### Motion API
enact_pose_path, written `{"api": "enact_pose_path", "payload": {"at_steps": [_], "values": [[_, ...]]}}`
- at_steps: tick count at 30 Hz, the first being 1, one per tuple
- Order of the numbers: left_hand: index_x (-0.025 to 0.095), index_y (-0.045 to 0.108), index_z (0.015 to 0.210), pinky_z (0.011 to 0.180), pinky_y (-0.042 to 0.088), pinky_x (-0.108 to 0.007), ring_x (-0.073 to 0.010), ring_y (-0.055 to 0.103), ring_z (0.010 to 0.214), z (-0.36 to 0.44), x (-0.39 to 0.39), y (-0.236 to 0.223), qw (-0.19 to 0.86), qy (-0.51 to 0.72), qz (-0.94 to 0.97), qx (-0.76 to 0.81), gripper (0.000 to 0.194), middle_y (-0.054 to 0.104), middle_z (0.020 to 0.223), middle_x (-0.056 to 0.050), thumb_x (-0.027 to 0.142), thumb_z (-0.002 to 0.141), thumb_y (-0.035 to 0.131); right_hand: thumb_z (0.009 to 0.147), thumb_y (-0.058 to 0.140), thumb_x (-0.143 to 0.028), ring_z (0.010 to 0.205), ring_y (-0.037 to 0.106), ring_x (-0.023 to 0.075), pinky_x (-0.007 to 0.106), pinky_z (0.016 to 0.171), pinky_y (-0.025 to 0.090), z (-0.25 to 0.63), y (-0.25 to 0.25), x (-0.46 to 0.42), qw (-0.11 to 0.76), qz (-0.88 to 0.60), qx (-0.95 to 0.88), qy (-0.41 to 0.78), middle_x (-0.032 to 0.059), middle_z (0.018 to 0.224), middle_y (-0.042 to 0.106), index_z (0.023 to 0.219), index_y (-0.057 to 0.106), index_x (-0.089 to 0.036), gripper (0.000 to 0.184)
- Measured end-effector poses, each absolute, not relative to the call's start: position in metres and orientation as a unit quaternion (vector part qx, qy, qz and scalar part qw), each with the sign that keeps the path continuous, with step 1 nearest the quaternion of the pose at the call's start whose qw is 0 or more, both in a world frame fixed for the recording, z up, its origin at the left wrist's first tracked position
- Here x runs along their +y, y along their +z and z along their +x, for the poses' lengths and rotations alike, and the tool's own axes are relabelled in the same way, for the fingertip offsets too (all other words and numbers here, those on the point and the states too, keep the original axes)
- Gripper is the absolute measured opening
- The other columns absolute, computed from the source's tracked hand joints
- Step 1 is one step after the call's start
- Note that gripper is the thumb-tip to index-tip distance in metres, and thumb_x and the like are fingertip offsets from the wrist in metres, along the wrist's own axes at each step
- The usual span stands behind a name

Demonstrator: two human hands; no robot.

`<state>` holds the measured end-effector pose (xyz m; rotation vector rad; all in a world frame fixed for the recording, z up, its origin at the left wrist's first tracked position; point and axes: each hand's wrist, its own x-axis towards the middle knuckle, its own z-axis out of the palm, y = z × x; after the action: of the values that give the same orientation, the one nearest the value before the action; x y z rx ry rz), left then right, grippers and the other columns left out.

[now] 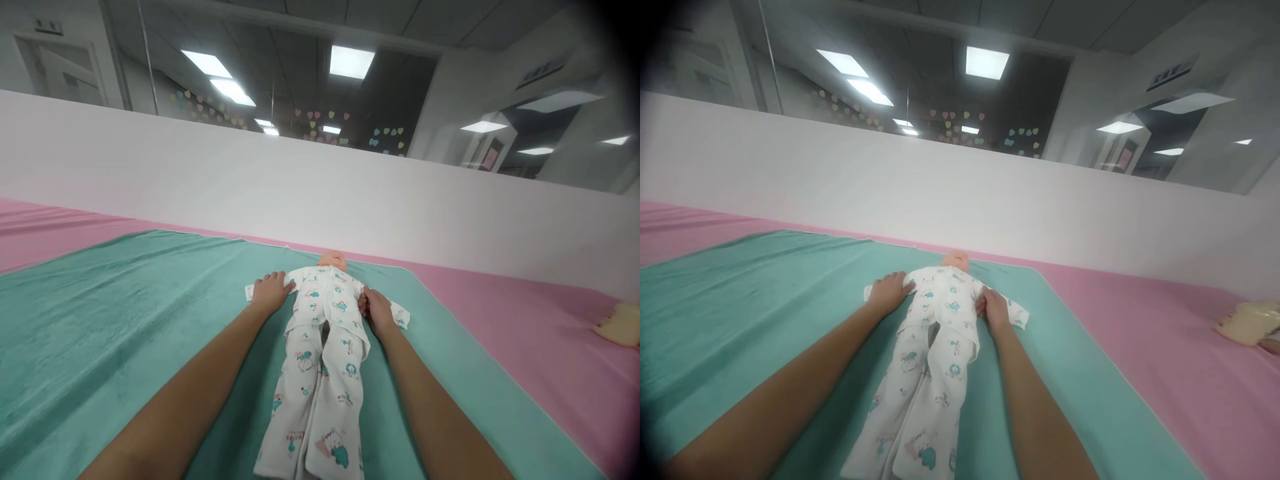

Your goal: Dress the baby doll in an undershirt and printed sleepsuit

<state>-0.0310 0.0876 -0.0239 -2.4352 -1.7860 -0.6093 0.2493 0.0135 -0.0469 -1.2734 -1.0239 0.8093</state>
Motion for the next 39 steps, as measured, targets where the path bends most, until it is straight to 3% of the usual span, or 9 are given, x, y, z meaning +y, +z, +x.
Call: {"api": "enact_pose_path", "payload": {"at_steps": [4, 9, 12, 16, 22, 26, 32, 37, 39], "values": [[0.018, 0.051, 0.103, 0.081, 0.035, -0.039, -0.0284, 0.047, 0.102, -0.059, 0.082, -0.028, 0.041, -0.181, -0.792, -0.582, 0.046, 0.055, 0.109, -0.013, 0.055, 0.083, 0.031, 0.071, 0.054, -0.049, 0.048, 0.053, 0.0128, 0.026, 0.047, 0.041, 0.268, -0.05, -0.012, 0.572, -0.64, -0.433, 0.273, 0.0029, 0.059, 0.06, 0.061, 0.052, -0.019, 0.032], [0.018, 0.055, 0.097, 0.079, 0.037, -0.038, -0.0277, 0.047, 0.103, -0.102, 0.066, -0.024, 0.052, -0.163, -0.781, -0.601, 0.04, 0.055, 0.108, -0.011, 0.045, 0.087, 0.027, 0.073, 0.049, -0.043, 0.058, 0.058, 0.0165, 0.028, 0.052, 0.043, 0.303, -0.041, -0.058, 0.556, -0.72, -0.367, 0.194, 0.0078, 0.075, 0.065, 0.064, 0.053, -0.019, 0.027], [0.018, 0.053, 0.102, 0.079, 0.037, -0.036, -0.0263, 0.047, 0.103, -0.109, 0.041, -0.017, 0.079, -0.201, -0.777, -0.591, 0.038, 0.054, 0.11, -0.011, 0.041, 0.087, 0.028, 0.074, 0.048, -0.048, 0.055, 0.053, 0.0158, 0.028, 0.053, 0.039, 0.296, -0.033, -0.083, 0.507, -0.743, -0.406, 0.161, 0.0048, 0.063, 0.062, 0.062, 0.054, -0.019, 0.032], [0.02, 0.054, 0.093, 0.078, 0.036, -0.033, -0.0197, 0.053, 0.087, -0.095, -0.013, -0.011, 0.034, -0.206, -0.871, -0.444, 0.035, 0.06, 0.093, -0.005, 0.042, 0.089, 0.028, 0.08, 0.038, -0.056, 0.054, 0.049, 0.0134, 0.026, 0.055, 0.036, 0.245, -0.029, -0.106, 0.375, -0.687, -0.594, 0.187, -0.0009, 0.056, 0.055, 0.064, 0.052, -0.019, 0.042], [0.022, 0.05, 0.103, 0.067, 0.037, -0.029, -0.0174, 0.054, 0.077, -0.077, -0.064, -0.003, -0.066, -0.214, -0.897, -0.381, 0.039, 0.061, 0.09, -0.003, 0.051, 0.088, 0.029, 0.084, 0.031, -0.057, 0.054, 0.044, 0.0116, 0.024, 0.052, 0.033, 0.198, -0.025, -0.115, 0.378, -0.658, -0.616, 0.213, -0.004, 0.061, 0.047, 0.071, 0.04, -0.02, 0.04], [0.024, 0.049, 0.109, 0.064, 0.036, -0.027, -0.0171, 0.054, 0.075, -0.077, -0.067, 0.0, -0.09, -0.189, -0.921, -0.33, 0.039, 0.061, 0.089, -0.003, 0.051, 0.087, 0.032, 0.083, 0.036, -0.056, 0.053, 0.042, 0.01, 0.023, 0.053, 0.033, 0.202, -0.016, -0.116, 0.338, -0.615, -0.661, 0.265, -0.0053, 0.06, 0.042, 0.069, 0.036, -0.02, 0.039], [0.021, 0.052, 0.087, 0.057, 0.03, -0.023, -0.0128, 0.049, 0.064, -0.078, -0.064, 0.0, -0.089, -0.189, -0.932, -0.297, 0.031, 0.058, 0.073, 0.0, 0.046, 0.088, 0.034, 0.089, 0.027, -0.047, 0.056, 0.042, 0.0104, 0.022, 0.054, 0.03, 0.204, 0.008, -0.135, 0.233, -0.588, -0.744, 0.216, -0.0026, 0.062, 0.047, 0.064, 0.04, -0.018, 0.04], [0.018, 0.046, 0.062, 0.054, 0.027, -0.022, -0.0089, 0.042, 0.056, -0.081, -0.088, -0.002, -0.063, -0.183, -0.946, -0.26, 0.037, 0.051, 0.062, 0.002, 0.037, 0.09, 0.032, 0.082, 0.043, -0.049, 0.051, 0.038, 0.0074, 0.022, 0.05, 0.023, 0.176, 0.015, -0.161, 0.151, -0.531, -0.827, 0.106, -0.0038, 0.054, 0.045, 0.056, 0.044, -0.016, 0.042], [0.018, 0.046, 0.063, 0.052, 0.028, -0.022, -0.0084, 0.041, 0.054, -0.085, -0.111, -0.005, -0.077, -0.174, -0.948, -0.254, 0.031, 0.05, 0.06, 0.003, 0.038, 0.086, 0.04, 0.075, 0.052, -0.053, 0.05, 0.04, 0.0074, 0.021, 0.047, 0.021, 0.157, 0.01, -0.17, 0.119, -0.505, -0.85, 0.089, -0.0036, 0.053, 0.049, 0.059, 0.049, -0.016, 0.04]]}}
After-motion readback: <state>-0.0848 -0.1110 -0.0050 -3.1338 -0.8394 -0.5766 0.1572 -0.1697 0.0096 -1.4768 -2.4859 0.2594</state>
